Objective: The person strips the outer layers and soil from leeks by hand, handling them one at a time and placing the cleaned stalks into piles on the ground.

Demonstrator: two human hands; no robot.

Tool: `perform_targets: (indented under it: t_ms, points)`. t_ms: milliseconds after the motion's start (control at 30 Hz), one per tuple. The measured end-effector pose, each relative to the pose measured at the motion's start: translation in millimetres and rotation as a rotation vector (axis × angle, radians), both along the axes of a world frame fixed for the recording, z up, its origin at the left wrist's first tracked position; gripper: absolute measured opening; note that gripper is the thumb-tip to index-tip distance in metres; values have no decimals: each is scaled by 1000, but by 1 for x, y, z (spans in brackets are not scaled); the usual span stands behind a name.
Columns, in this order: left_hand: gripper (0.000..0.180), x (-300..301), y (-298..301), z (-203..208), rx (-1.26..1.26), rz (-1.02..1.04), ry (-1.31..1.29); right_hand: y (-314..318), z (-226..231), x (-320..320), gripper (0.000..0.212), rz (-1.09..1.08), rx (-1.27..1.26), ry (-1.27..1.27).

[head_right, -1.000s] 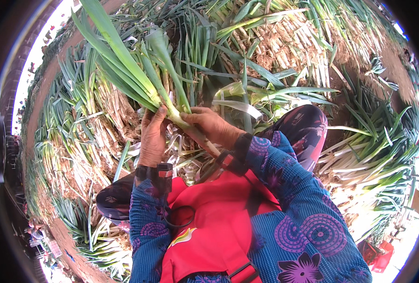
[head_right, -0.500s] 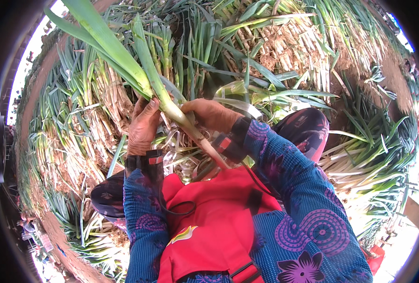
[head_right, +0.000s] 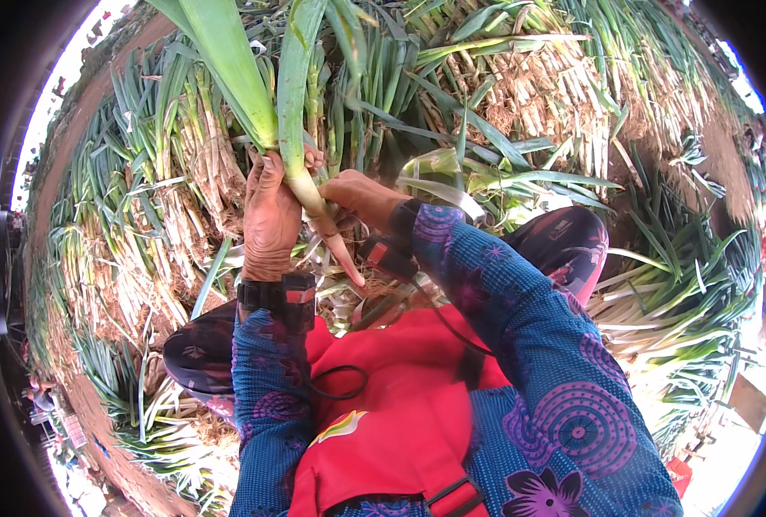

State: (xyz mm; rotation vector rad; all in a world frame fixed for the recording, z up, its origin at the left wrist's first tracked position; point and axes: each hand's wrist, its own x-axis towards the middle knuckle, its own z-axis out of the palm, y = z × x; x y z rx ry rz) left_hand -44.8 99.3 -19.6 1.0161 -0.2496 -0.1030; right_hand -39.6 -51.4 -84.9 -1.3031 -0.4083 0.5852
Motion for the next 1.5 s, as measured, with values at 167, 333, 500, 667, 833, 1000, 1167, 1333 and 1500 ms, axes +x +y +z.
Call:
perform_targets:
  t_ms: [167,333,500,667,833,1000,1167,1333,1500]
  points:
    - [41,3,7,2,-37,-47,-7,10,-4,8,28,13,-69,-17]
    - [42,0,18,7,-129,43,56,31,-21,3,39,-161,80,168]
    - [49,-3,19,36,-185,-25,-65,35,-45,7,45,-285,-363,-67]
    - [53,-2,65,74,-250,-93,-203,12,-63,2,48,-418,-614,174]
    - [44,4,143,113,-396,-15,-261,-75,-110,2,42,-590,-1177,-230]
    - [44,-17,248,129,-494,56,-222,-186,-121,-6,39,-520,-1562,-319]
    - [31,-28,279,93,-560,314,-75,-241,-109,1,36,-309,-1819,-83]
    - [29,12,244,65,-484,370,-55,-184,-56,23,43,-282,-1529,-312]
    - [26,32,178,40,-373,500,128,13,37,26,42,5,-382,-222]
